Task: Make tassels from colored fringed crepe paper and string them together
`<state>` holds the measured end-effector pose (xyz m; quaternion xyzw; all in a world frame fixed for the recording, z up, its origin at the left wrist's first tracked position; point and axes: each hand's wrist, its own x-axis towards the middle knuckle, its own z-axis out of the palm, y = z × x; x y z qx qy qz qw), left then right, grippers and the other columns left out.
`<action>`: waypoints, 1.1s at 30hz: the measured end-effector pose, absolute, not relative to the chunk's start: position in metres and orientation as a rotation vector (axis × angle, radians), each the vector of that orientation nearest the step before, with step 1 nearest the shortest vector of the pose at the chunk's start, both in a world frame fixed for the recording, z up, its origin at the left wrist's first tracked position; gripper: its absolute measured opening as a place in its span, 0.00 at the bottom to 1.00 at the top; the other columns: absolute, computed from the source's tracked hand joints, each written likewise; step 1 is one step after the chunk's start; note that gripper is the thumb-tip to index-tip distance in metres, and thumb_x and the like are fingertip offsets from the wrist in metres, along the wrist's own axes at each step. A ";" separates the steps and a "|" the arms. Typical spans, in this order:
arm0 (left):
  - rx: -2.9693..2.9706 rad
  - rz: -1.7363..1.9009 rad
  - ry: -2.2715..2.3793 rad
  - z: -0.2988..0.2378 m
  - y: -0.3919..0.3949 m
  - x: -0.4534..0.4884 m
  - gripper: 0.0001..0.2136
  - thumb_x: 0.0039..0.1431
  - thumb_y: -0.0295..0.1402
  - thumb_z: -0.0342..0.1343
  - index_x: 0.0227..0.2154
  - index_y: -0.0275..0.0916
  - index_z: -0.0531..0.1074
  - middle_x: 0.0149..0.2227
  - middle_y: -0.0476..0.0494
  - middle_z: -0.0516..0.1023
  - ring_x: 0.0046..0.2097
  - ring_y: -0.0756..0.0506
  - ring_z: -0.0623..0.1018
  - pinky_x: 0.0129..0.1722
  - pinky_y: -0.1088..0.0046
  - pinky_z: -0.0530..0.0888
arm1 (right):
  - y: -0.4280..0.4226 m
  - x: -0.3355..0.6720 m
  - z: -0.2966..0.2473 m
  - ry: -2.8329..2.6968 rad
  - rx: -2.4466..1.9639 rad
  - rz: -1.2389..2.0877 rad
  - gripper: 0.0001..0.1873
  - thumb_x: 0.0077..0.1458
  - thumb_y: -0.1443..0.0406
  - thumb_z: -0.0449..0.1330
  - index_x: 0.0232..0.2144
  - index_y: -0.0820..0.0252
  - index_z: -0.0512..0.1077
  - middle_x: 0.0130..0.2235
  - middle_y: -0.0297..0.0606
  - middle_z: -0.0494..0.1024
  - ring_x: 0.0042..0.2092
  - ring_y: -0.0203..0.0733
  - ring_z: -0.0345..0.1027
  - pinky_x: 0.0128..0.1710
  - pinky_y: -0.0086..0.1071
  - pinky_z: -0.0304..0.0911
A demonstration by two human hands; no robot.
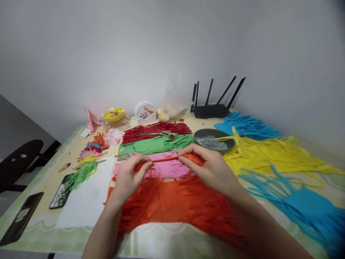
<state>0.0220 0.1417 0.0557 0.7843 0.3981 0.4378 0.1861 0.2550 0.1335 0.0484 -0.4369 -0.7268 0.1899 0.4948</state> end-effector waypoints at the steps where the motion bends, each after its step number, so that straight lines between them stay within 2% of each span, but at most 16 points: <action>1: 2.132 1.235 1.096 0.055 0.142 0.022 0.05 0.59 0.32 0.56 0.31 0.37 0.74 0.30 0.45 0.79 0.33 0.49 0.79 0.36 0.75 0.74 | 0.134 0.255 0.049 -1.731 -1.031 0.543 0.08 0.57 0.61 0.58 0.33 0.60 0.73 0.32 0.39 0.79 0.34 0.41 0.74 0.34 0.31 0.68; 4: 1.816 1.220 0.964 0.054 0.145 0.019 0.07 0.59 0.33 0.56 0.35 0.36 0.75 0.29 0.44 0.80 0.32 0.48 0.80 0.34 0.73 0.77 | 0.135 0.254 0.049 -1.612 -0.879 0.843 0.10 0.56 0.59 0.59 0.35 0.61 0.74 0.31 0.39 0.80 0.33 0.40 0.75 0.33 0.30 0.71; 7: 1.605 1.193 0.874 0.052 0.147 0.017 0.09 0.57 0.33 0.58 0.39 0.36 0.78 0.29 0.43 0.81 0.30 0.48 0.79 0.31 0.73 0.78 | 0.140 0.253 0.048 -1.533 -0.756 0.990 0.11 0.54 0.60 0.62 0.36 0.61 0.78 0.30 0.40 0.81 0.32 0.40 0.76 0.33 0.30 0.73; 13: 1.429 1.199 0.720 0.051 0.151 0.017 0.04 0.53 0.30 0.61 0.29 0.38 0.81 0.26 0.44 0.80 0.30 0.48 0.79 0.29 0.75 0.77 | 0.149 0.253 0.045 -1.508 -0.627 1.059 0.05 0.49 0.67 0.63 0.30 0.59 0.80 0.27 0.38 0.81 0.29 0.37 0.75 0.30 0.28 0.72; 19: 1.503 1.220 0.676 0.048 0.156 0.014 0.06 0.54 0.28 0.58 0.26 0.38 0.80 0.26 0.45 0.78 0.28 0.49 0.77 0.29 0.75 0.75 | 0.152 0.253 0.042 -1.557 -0.605 0.963 0.09 0.48 0.71 0.58 0.27 0.61 0.79 0.25 0.37 0.79 0.26 0.36 0.73 0.27 0.27 0.69; 22: 1.757 1.051 0.744 0.056 0.156 0.006 0.06 0.55 0.27 0.56 0.26 0.37 0.78 0.29 0.43 0.80 0.32 0.47 0.78 0.35 0.72 0.75 | 0.149 0.254 0.042 -1.719 -0.648 0.675 0.11 0.49 0.73 0.56 0.28 0.60 0.78 0.26 0.36 0.80 0.28 0.36 0.73 0.30 0.28 0.68; 24: 1.999 0.912 0.806 0.064 0.153 0.002 0.06 0.55 0.27 0.55 0.25 0.36 0.76 0.37 0.40 0.81 0.42 0.43 0.78 0.45 0.67 0.73 | 0.146 0.255 0.043 -1.856 -0.628 0.456 0.13 0.49 0.75 0.55 0.28 0.59 0.78 0.28 0.36 0.80 0.31 0.36 0.74 0.34 0.29 0.68; 26: 2.175 0.881 0.868 0.070 0.149 0.004 0.05 0.57 0.28 0.55 0.30 0.37 0.76 0.45 0.39 0.79 0.51 0.41 0.74 0.55 0.63 0.66 | 0.143 0.254 0.044 -1.965 -0.564 0.332 0.14 0.49 0.77 0.54 0.29 0.59 0.77 0.29 0.35 0.80 0.32 0.36 0.74 0.36 0.28 0.68; 27: 2.227 0.885 0.894 0.071 0.147 0.007 0.05 0.58 0.29 0.55 0.34 0.38 0.76 0.46 0.40 0.79 0.53 0.41 0.73 0.57 0.62 0.63 | 0.141 0.253 0.044 -2.002 -0.531 0.309 0.14 0.49 0.77 0.54 0.30 0.59 0.76 0.30 0.35 0.80 0.33 0.35 0.74 0.36 0.28 0.68; 28: 2.261 0.863 0.918 0.071 0.145 0.011 0.07 0.58 0.30 0.55 0.38 0.38 0.76 0.46 0.40 0.79 0.52 0.42 0.74 0.57 0.63 0.63 | 0.140 0.253 0.044 -2.030 -0.502 0.303 0.14 0.50 0.77 0.54 0.31 0.59 0.76 0.30 0.35 0.80 0.33 0.35 0.74 0.36 0.27 0.68; 30: 2.286 0.752 0.941 0.069 0.143 0.018 0.09 0.59 0.32 0.55 0.41 0.39 0.76 0.42 0.42 0.81 0.45 0.44 0.77 0.50 0.67 0.68 | 0.138 0.252 0.045 -2.068 -0.458 0.309 0.13 0.52 0.77 0.54 0.32 0.60 0.76 0.31 0.36 0.80 0.34 0.35 0.74 0.36 0.26 0.68; 33: 2.281 0.666 0.937 0.065 0.144 0.025 0.09 0.61 0.33 0.53 0.33 0.38 0.78 0.31 0.44 0.82 0.34 0.46 0.78 0.38 0.72 0.70 | 0.136 0.252 0.045 -2.124 -0.464 0.308 0.12 0.54 0.75 0.55 0.34 0.58 0.76 0.32 0.37 0.80 0.36 0.36 0.74 0.37 0.27 0.68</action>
